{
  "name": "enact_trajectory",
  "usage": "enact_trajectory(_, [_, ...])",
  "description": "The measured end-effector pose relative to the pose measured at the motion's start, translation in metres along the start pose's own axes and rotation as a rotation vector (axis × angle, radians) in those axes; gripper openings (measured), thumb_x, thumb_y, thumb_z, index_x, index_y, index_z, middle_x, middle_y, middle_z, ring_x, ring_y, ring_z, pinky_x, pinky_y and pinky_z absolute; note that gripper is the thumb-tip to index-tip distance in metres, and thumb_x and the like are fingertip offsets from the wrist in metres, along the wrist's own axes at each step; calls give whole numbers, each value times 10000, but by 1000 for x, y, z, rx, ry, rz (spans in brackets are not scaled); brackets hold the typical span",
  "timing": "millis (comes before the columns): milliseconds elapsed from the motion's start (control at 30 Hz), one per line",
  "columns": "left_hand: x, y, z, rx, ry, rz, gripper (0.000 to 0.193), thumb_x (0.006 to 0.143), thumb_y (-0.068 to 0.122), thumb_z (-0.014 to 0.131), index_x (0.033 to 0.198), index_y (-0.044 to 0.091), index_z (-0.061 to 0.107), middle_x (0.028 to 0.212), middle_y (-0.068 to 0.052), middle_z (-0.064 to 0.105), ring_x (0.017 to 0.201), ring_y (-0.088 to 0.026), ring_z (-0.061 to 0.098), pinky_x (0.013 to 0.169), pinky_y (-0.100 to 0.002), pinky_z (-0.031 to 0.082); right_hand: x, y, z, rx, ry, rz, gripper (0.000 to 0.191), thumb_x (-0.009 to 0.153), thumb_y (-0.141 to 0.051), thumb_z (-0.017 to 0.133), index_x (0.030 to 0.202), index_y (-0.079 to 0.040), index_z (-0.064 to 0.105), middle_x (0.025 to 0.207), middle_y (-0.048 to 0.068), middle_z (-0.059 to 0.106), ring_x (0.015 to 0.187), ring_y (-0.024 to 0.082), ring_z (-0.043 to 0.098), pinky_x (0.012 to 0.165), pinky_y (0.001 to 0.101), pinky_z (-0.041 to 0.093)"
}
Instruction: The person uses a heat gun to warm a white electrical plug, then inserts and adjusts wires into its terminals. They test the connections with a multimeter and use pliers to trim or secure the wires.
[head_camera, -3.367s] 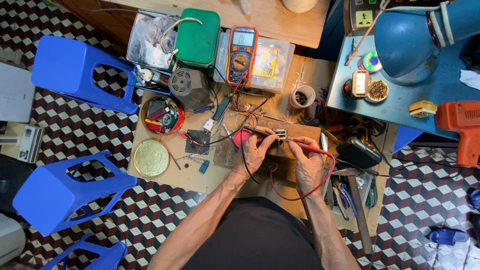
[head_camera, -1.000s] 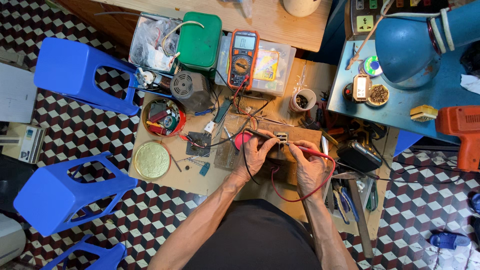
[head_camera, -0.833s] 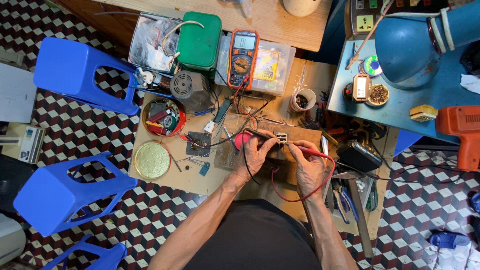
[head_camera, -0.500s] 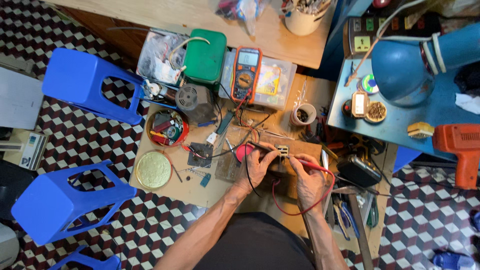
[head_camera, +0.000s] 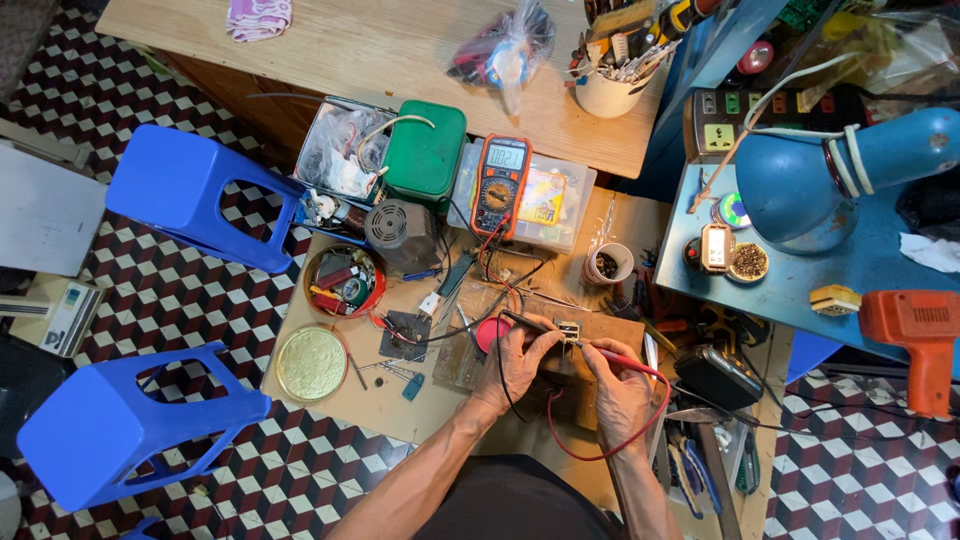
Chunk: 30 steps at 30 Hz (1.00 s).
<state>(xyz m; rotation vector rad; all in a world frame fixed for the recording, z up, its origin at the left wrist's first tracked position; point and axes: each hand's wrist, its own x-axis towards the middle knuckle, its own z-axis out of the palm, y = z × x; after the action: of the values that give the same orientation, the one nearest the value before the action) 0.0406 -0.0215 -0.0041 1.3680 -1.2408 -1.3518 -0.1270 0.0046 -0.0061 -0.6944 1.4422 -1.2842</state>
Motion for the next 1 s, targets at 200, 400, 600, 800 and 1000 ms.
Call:
enact_trajectory(200, [1,-2,0,3,5,10,212,1014,250,654,1116,65,636,857,-41,721,801,-87,661,728,-273,534,2,1,0,-8,3,1,197,910,-101,751,1089,-33,704,1034,50,724,962,114,660,868,245,509])
enact_trajectory(400, [2,-2,0,8,9,6,212,1010,248,652,1112,64,635,847,-37,727,791,-84,668,721,-273,538,2,2,0,7,-7,-2,200,904,-103,753,1087,-38,700,1032,50,727,963,114,665,869,244,513])
enact_trajectory(600, [1,-1,0,3,7,-2,213,1010,247,654,1115,62,639,863,-47,732,807,-93,675,734,-277,540,1,1,1,1,-1,-5,193,911,-101,755,1086,-35,707,1028,46,721,959,112,656,866,241,504])
enact_trajectory(800, [0,2,-1,24,0,-6,221,1011,256,651,1123,65,645,875,-47,737,818,-97,682,742,-280,543,-2,-5,0,-54,3,30,188,913,-111,745,1087,-49,712,1018,40,724,939,103,656,844,237,505])
enact_trajectory(1000, [-1,5,-1,56,14,17,225,1016,259,645,1127,63,649,867,-56,728,800,-109,685,727,-289,541,-3,-8,3,-26,-9,3,194,911,-112,747,1088,-41,708,1028,42,726,944,103,657,842,235,506])
